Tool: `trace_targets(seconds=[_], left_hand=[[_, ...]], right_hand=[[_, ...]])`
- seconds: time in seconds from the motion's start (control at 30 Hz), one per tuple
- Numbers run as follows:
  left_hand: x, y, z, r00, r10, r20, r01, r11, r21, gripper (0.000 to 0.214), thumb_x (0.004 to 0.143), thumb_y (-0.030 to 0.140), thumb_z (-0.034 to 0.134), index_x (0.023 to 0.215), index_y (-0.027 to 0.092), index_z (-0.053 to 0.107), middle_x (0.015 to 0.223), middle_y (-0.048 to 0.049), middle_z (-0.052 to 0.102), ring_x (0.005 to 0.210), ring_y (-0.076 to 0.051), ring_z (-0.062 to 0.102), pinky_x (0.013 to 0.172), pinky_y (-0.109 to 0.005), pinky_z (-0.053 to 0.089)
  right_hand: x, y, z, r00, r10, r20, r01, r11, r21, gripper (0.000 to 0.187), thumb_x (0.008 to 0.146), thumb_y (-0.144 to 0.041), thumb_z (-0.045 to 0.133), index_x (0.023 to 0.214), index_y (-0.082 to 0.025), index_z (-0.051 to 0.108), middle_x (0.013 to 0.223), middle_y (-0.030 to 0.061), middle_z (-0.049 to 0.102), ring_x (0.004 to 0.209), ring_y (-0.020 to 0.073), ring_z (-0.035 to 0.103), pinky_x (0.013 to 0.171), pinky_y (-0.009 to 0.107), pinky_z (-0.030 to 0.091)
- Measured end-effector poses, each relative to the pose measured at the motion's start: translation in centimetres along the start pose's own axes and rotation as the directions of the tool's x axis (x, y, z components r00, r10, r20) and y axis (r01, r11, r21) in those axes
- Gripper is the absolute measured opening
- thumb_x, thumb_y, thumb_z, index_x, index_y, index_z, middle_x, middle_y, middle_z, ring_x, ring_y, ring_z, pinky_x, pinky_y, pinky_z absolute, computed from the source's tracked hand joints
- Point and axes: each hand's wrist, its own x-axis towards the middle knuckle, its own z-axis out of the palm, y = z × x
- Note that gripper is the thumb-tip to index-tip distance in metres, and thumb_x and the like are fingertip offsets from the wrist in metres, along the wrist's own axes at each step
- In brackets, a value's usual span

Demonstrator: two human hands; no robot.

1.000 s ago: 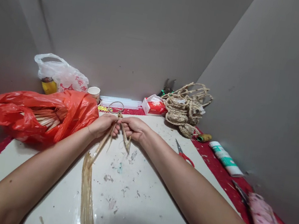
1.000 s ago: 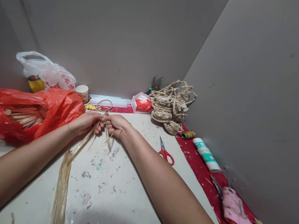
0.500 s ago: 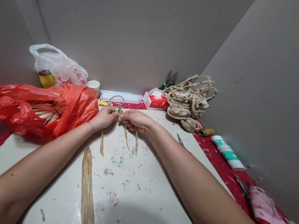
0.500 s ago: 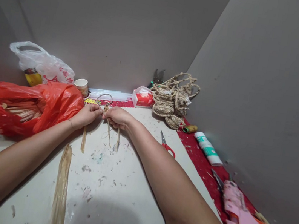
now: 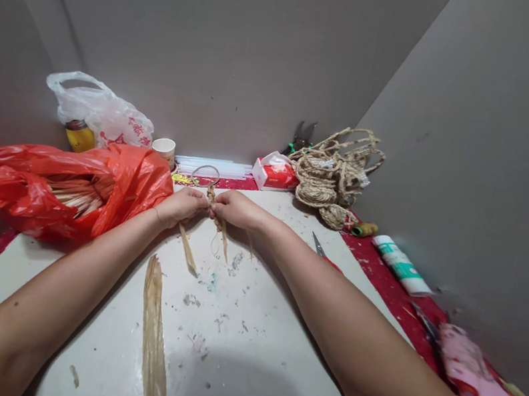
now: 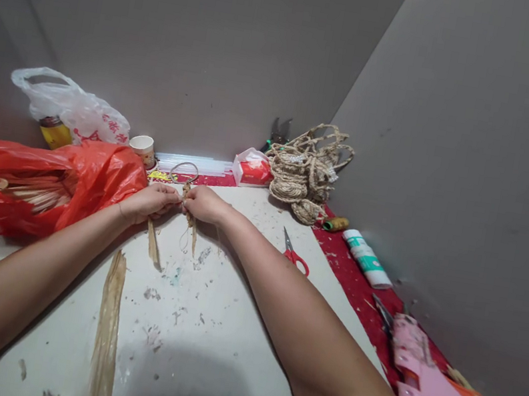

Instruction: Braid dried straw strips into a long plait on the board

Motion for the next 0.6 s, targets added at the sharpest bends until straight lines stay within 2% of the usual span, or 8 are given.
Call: trace_targets(seconds=[0.1,0.3,0.4,0.53,0.6], left_hand=[[0.1,-0.1,0.0,1.000,-0.002,-0.007,0.002,1.000,-0.019,0.020,0.072,0.019,0.057,0.053,0.017,0.049,0.037,0.0084,0.028,0.029,-0.003,0.018,0.034,-0.021,0.009],[0.1,-0.2,0.4,0.997,0.030,-0.077,-0.028,0.999,0.026,0.020,0.071,0.018,0.058,0.052,0.016,0.050,0.035,0.0077,0.030,0.029,-0.003,0.020,0.034,-0.021,0.012],[0.1,-0.2,0.4,0.997,0.030,-0.076,-0.028,0.999,0.017,0.020,0.070,0.019,0.060,0.052,0.016,0.051,0.035,0.0078,0.029,0.029,-0.003,0.020,0.034,-0.021,0.011],[0.0,-0.1,0.1,1.000,0.007,-0.017,-0.008,0.999,-0.043,0.021,0.069,0.022,0.061,0.052,0.015,0.053,0.035,0.0078,0.027,0.030,-0.002,0.017,0.035,-0.021,0.009],[-0.1,0.0,-0.1,1.000,-0.015,0.026,0.017,0.996,-0.084,0.021,0.069,0.021,0.060,0.050,0.014,0.052,0.036,0.0078,0.026,0.030,-0.002,0.016,0.036,-0.021,0.007]], right_hand=[[-0.1,-0.3,-0.3,0.999,-0.029,0.018,0.031,0.995,-0.094,0.024,0.071,-0.006,0.052,0.049,-0.015,0.052,0.044,-0.0039,0.044,0.047,0.0087,0.038,0.047,0.021,0.026],[-0.3,-0.2,-1.5,1.000,-0.007,-0.019,0.006,0.998,-0.060,0.021,0.068,-0.005,0.059,0.050,-0.015,0.054,0.049,-0.0002,0.051,0.051,0.0096,0.041,0.048,0.021,0.027],[-0.5,-0.5,-1.3,0.999,0.034,-0.004,-0.033,0.998,0.044,0.023,0.071,-0.008,0.060,0.049,-0.015,0.053,0.042,-0.0020,0.045,0.044,0.0078,0.037,0.042,0.020,0.024],[-1.0,-1.5,0.3,0.980,0.175,0.097,-0.196,0.937,0.289,0.027,0.082,-0.014,0.051,0.055,-0.016,0.050,0.036,-0.0056,0.035,0.031,0.0057,0.028,0.035,0.021,0.018],[-1.3,-1.8,1.1,0.980,0.189,0.061,-0.199,0.933,0.301,0.027,0.084,-0.016,0.048,0.057,-0.017,0.048,0.036,-0.0052,0.036,0.029,0.0063,0.030,0.034,0.021,0.020]])
